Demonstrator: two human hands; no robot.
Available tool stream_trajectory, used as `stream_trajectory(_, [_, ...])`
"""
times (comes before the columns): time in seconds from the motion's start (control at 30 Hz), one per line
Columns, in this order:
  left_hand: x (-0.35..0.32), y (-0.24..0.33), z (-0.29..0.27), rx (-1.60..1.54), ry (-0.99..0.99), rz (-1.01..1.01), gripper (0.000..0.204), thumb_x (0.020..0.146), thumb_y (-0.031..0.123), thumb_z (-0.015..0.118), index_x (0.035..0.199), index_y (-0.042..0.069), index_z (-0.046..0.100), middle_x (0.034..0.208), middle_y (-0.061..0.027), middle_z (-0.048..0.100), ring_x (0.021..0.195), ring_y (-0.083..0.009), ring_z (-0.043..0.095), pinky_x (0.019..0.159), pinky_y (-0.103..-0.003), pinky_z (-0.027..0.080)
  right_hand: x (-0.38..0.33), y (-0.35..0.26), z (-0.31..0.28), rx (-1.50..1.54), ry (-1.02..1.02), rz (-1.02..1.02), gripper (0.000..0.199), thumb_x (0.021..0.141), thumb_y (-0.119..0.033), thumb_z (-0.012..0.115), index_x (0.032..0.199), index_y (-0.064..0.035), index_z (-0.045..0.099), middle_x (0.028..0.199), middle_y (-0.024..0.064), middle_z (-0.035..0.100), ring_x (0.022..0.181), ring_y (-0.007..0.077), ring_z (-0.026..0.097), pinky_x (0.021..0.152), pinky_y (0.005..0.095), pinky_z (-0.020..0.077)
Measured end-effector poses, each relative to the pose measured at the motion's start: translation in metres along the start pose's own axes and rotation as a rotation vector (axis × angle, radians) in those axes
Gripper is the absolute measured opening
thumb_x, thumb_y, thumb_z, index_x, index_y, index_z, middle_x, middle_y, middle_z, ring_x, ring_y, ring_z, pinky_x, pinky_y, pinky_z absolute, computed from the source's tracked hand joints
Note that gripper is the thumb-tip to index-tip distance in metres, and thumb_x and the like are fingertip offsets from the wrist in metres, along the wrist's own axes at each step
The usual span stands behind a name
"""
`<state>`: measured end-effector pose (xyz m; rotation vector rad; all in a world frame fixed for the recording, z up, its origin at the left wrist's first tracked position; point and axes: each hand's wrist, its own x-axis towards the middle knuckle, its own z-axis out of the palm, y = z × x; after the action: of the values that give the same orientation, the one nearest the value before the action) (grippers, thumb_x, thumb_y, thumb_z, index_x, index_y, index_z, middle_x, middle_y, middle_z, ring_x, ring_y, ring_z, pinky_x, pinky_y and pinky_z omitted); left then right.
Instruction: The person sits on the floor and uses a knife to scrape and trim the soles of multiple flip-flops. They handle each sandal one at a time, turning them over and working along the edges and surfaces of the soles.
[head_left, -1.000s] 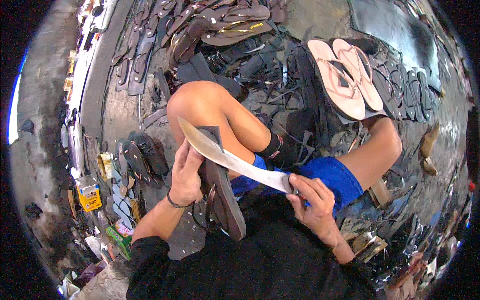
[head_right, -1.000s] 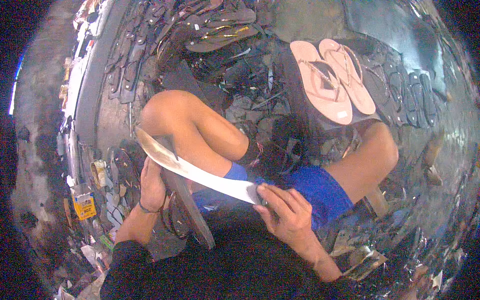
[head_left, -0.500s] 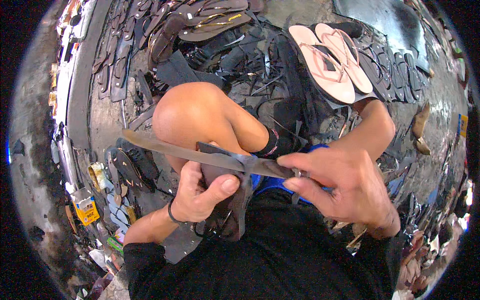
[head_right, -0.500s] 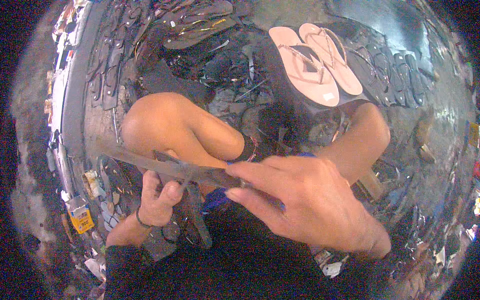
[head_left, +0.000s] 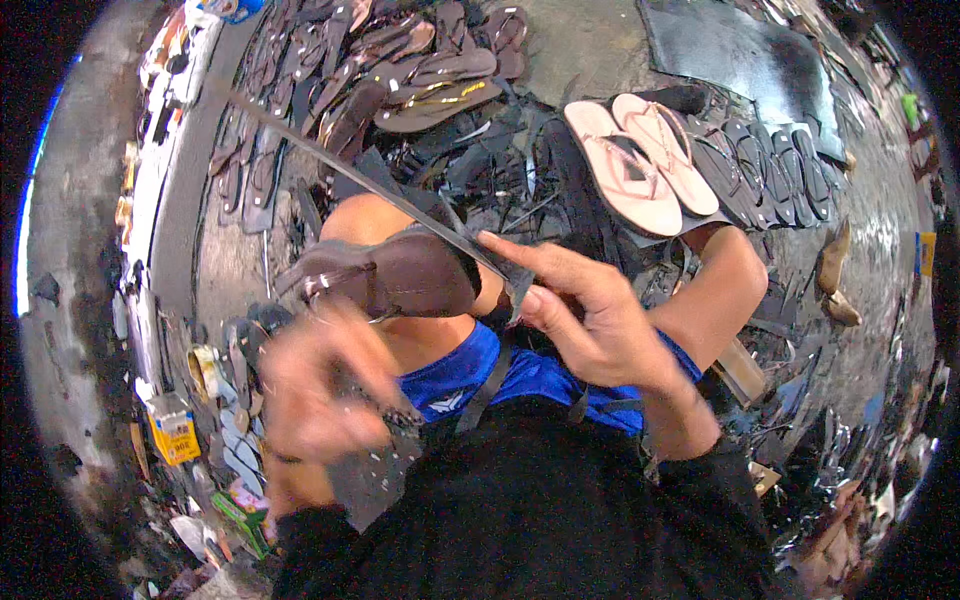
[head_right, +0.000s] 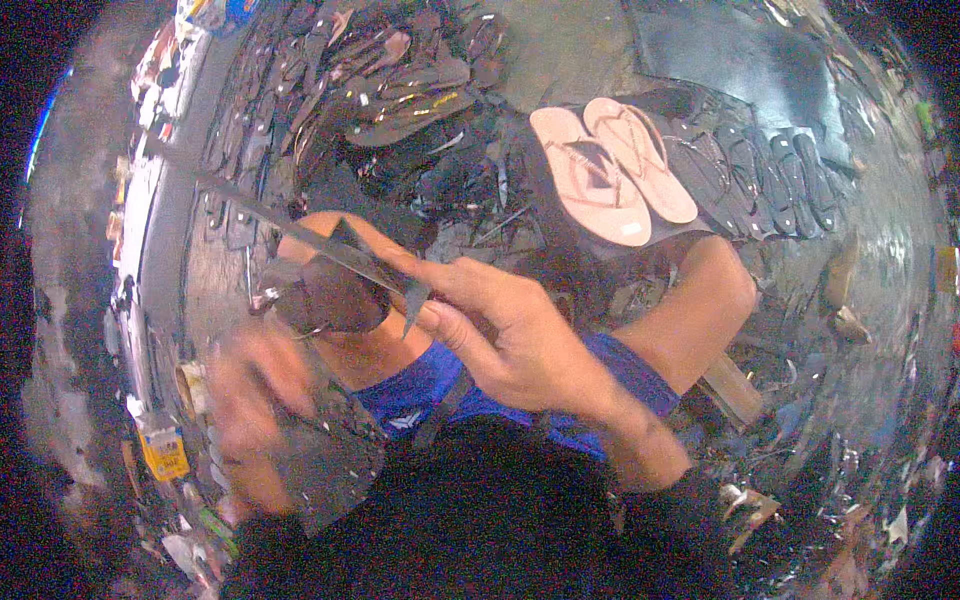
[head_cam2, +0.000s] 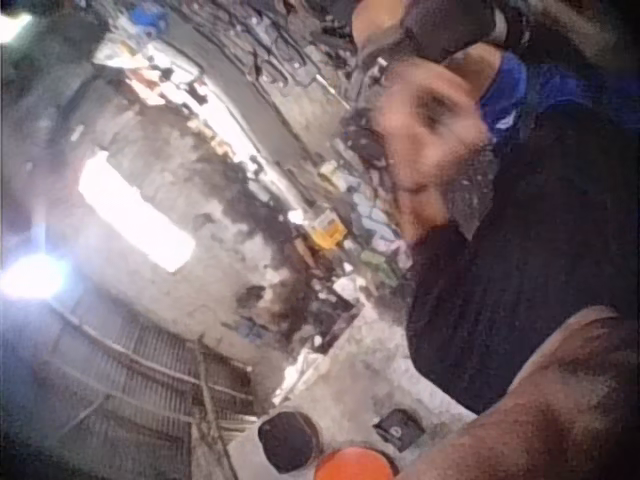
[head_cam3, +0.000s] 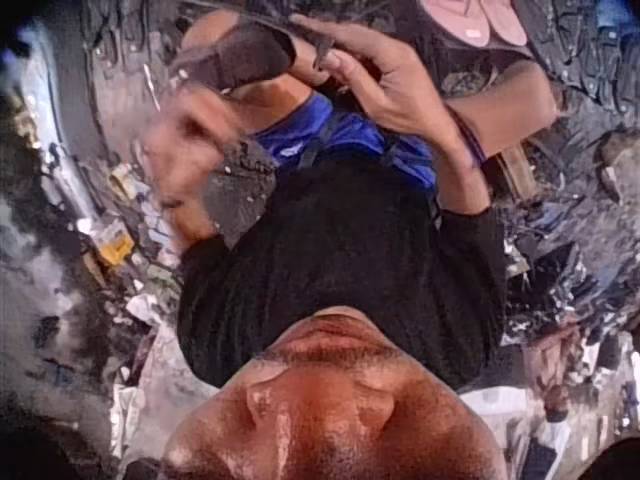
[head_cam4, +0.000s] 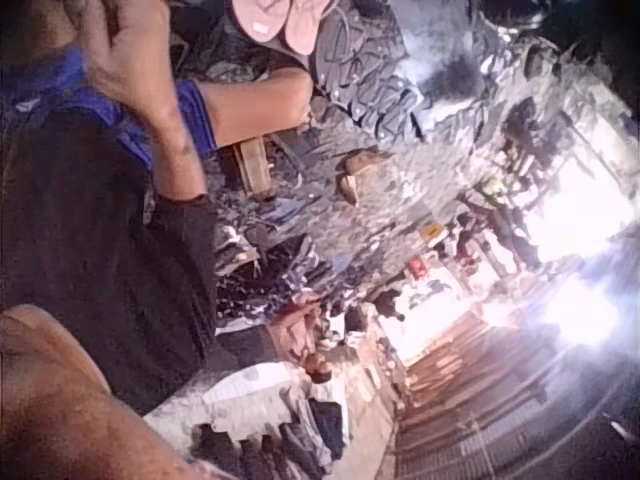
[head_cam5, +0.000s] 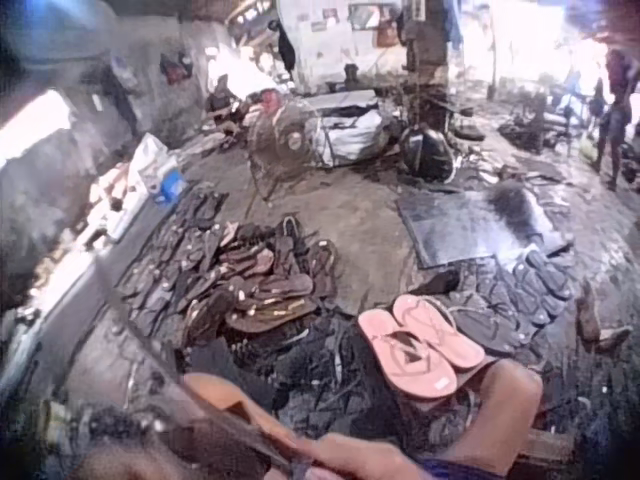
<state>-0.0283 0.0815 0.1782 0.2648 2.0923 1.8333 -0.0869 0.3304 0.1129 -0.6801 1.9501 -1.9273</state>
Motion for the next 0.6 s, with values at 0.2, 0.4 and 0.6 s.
stream_trajectory(0.2, [0.045, -0.069, 0.086, -0.971, 0.801, -0.04, 0.062, 0.085, 0.056, 0.073, 0.124, 0.008, 0.061, 0.113, -0.0032, 0.069, 0.093, -0.0178, 0.069, 0.074, -0.031, 0.057, -0.024, 0.013, 0.02, -0.218, 0.225, -0.002, 0.051, 0.09, -0.004, 0.068, 0.14, -0.0048, 0.057, 0.076, 0.0062, 0.049, 0.063, 0.0169, 0.046, 0.059, 0.0296, 0.0415])
stream_trajectory(0.4, [0.072, -0.082, 0.065, -1.252, 0.659, 0.046, 0.032, 0.097, 0.034, 0.065, 0.117, 0.009, 0.065, 0.111, -0.0054, 0.072, 0.098, -0.018, 0.071, 0.084, -0.036, 0.062, -0.082, 0.046, 0.036, -0.502, 0.557, -0.019, 0.042, 0.083, -0.014, 0.078, 0.122, -0.0053, 0.067, 0.099, 0.0121, 0.072, 0.079, 0.0268, 0.068, 0.069, 0.0364, 0.0552])
stream_trajectory(0.6, [0.02, -0.126, 0.097, -1.168, 0.635, -0.121, 0.03, 0.102, 0.024, 0.057, 0.121, 0.001, 0.062, 0.114, -0.0109, 0.07, 0.103, -0.0222, 0.069, 0.091, -0.041, 0.059, -0.124, 0.019, 0.031, -0.495, 0.447, 0.254, 0.034, 0.084, -0.02, 0.079, 0.115, -0.0084, 0.07, 0.096, 0.0121, 0.073, 0.073, 0.0257, 0.069, 0.065, 0.0356, 0.0562])
